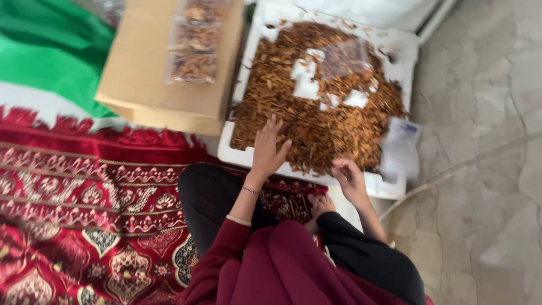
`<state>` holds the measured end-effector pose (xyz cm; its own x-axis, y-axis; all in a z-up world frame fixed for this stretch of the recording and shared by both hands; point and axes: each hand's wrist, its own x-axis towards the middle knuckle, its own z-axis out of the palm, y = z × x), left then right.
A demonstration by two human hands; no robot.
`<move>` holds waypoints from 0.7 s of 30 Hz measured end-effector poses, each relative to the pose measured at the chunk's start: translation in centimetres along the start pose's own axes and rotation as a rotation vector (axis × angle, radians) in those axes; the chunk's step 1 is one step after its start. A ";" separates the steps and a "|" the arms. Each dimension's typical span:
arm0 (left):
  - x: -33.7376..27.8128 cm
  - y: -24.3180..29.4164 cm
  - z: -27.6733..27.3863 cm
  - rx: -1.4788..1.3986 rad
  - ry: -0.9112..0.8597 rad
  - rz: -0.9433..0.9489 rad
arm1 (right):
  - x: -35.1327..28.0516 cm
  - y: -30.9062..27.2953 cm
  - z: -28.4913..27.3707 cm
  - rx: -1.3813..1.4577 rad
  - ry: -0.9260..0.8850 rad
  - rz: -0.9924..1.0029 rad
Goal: Filling small plastic bags with dried wood chips using hands and a small plastic cup
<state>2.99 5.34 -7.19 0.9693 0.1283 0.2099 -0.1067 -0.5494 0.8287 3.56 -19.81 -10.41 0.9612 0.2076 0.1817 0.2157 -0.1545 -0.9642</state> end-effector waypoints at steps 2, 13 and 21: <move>-1.2 -2.6 4.0 0.038 -0.034 0.015 | 0.9 -6.2 0.2 -0.463 -0.092 -0.118; 0.4 -5.6 7.3 0.163 0.212 0.322 | -6.7 14.8 -0.4 -1.141 -0.328 0.034; 0.2 -5.8 8.0 0.284 0.283 0.248 | -0.3 5.7 -10.9 -1.281 0.225 0.412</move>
<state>5.57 1.94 -16.16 0.8196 0.1624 0.5495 -0.2246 -0.7912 0.5689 6.37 -31.31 -13.82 0.9745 -0.2120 0.0729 -0.2021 -0.9715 -0.1241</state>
